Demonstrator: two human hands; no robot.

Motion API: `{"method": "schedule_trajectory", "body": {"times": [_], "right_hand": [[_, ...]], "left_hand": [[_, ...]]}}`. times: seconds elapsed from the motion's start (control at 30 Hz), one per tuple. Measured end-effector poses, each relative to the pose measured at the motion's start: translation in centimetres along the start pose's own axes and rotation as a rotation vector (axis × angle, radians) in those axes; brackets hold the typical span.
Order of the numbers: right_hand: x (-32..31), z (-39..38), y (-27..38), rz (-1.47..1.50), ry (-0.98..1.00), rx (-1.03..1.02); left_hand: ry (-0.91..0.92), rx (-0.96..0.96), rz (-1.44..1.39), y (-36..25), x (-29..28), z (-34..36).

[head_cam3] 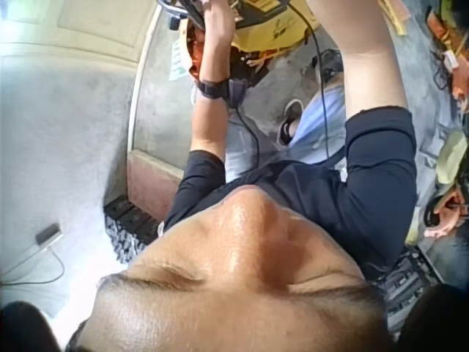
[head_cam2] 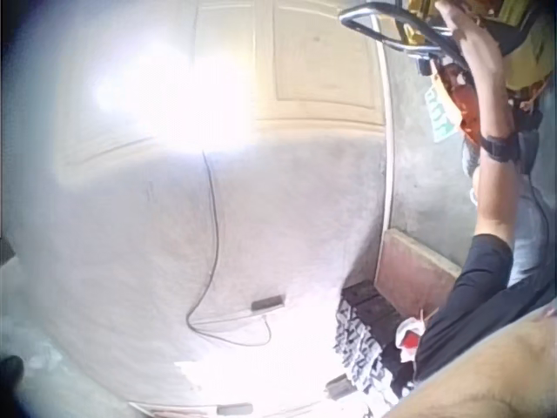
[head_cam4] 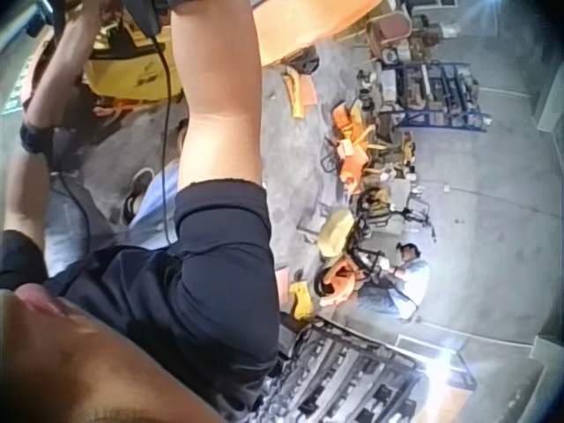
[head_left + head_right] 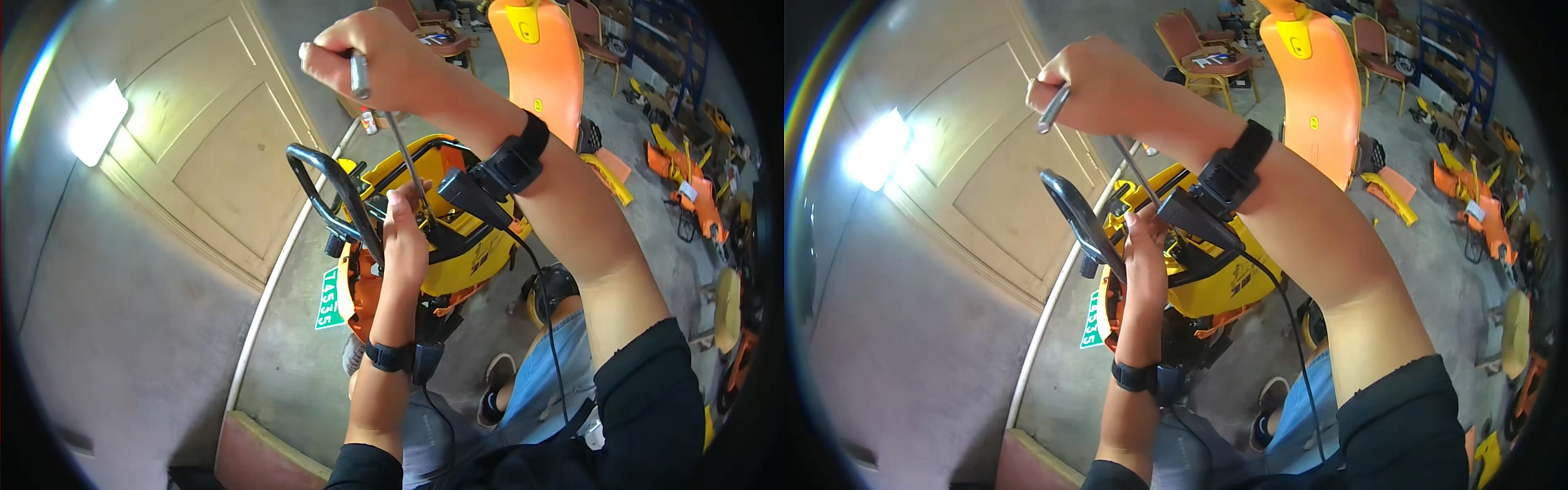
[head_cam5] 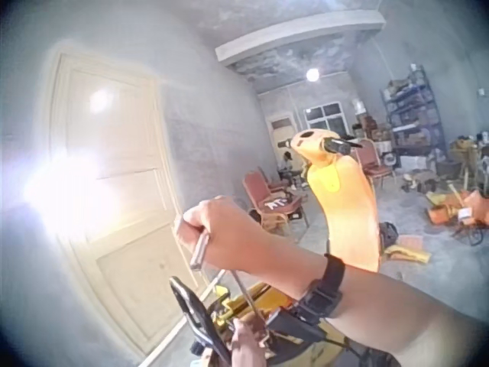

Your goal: Using various tools to work on the internal components of a yellow electric scooter.

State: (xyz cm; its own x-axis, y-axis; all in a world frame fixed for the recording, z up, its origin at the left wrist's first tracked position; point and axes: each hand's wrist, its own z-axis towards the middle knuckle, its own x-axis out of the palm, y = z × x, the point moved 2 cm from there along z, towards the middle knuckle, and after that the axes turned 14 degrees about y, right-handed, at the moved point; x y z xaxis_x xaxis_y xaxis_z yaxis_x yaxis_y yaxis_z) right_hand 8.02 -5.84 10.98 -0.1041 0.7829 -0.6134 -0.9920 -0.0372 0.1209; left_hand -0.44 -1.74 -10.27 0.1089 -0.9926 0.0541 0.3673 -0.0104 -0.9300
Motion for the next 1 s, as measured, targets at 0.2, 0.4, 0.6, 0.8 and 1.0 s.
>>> {"method": "schedule_trajectory", "body": {"times": [0.2, 0.4, 0.6, 0.8, 1.0], "right_hand": [[-0.6, -0.2, 0.9, -0.126, -0.027, -0.011], [-0.5, -0.9, 1.4, -0.441, -0.055, 0.123], [-2.2, -1.0, 1.9, -0.526, -0.056, 0.146], [-1.6, -0.8, 3.3, -0.775, 0.213, 0.06], [-3.1, -0.6, 3.4, -0.845, 0.251, 0.011]], "left_hand": [[-0.02, -0.03, 0.014, 0.0, 0.0, 0.3], [-0.013, -0.024, 0.033, 0.2, -0.1, 0.2], [0.032, -0.067, 0.012, 0.3, -0.1, 0.5], [0.002, -0.092, 0.051, 0.1, 0.0, 0.4], [0.05, -0.077, 0.25, -0.9, 0.6, 0.0]]}}
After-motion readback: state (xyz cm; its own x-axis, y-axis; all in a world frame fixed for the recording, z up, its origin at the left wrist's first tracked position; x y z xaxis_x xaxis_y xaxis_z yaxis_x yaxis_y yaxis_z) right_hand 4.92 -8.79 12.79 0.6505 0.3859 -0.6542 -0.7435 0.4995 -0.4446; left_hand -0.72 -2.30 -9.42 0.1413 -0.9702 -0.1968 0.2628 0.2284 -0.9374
